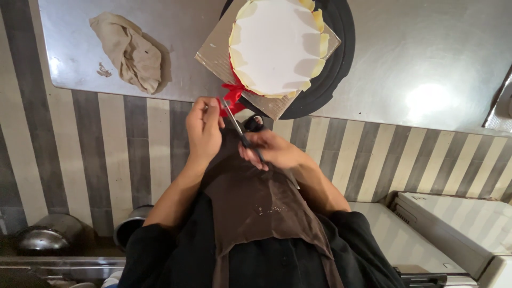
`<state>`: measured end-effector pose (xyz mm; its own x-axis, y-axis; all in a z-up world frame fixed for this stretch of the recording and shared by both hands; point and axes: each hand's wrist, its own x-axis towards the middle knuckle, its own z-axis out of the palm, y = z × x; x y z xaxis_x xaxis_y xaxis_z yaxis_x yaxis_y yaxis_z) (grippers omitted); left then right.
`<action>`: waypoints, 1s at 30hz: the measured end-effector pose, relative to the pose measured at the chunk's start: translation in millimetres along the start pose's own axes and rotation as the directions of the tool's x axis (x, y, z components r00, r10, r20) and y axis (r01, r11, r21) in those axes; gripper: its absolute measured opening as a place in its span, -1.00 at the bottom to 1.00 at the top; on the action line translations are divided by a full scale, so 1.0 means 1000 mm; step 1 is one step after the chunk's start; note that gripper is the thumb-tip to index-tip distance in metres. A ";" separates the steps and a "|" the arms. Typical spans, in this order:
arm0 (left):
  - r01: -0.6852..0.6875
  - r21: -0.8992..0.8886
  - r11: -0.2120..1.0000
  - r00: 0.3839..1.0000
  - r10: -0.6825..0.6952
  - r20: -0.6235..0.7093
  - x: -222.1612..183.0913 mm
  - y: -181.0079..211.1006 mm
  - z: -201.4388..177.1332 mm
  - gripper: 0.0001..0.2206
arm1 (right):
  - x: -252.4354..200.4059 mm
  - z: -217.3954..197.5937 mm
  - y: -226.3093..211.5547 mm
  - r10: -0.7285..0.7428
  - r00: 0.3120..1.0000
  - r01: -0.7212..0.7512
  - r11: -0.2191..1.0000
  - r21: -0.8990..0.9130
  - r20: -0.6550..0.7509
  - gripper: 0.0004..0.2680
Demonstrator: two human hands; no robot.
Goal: The recorder ties a red ribbon around a decorated cake and secures it with a knot.
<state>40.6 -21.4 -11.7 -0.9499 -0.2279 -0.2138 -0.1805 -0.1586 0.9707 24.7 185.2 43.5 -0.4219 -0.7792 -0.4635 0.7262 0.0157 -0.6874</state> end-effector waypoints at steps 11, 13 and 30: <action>-0.079 0.190 0.979 0.990 0.100 -0.103 0.033 0.011 -0.003 -0.74 | -0.106 -0.142 0.044 -0.412 0.238 0.268 0.898 -0.348 -0.880 -0.62; -0.227 0.286 0.931 0.966 0.253 -0.058 0.043 0.002 -0.004 -0.78 | -0.107 -0.186 0.068 -0.411 -0.005 -0.069 0.909 -0.410 -0.911 -0.58; -0.158 0.436 0.886 0.968 0.226 -0.108 0.040 -0.010 0.034 -0.62 | -0.107 -0.144 0.069 -0.672 -0.186 -0.298 0.734 -0.611 -0.717 -0.67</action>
<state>-3.8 3.6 -25.9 -0.9327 -0.3606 0.0005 -0.1212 0.3147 0.9414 41.2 359.8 -34.8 -0.7989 0.5831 0.1472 0.3269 0.6265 -0.7076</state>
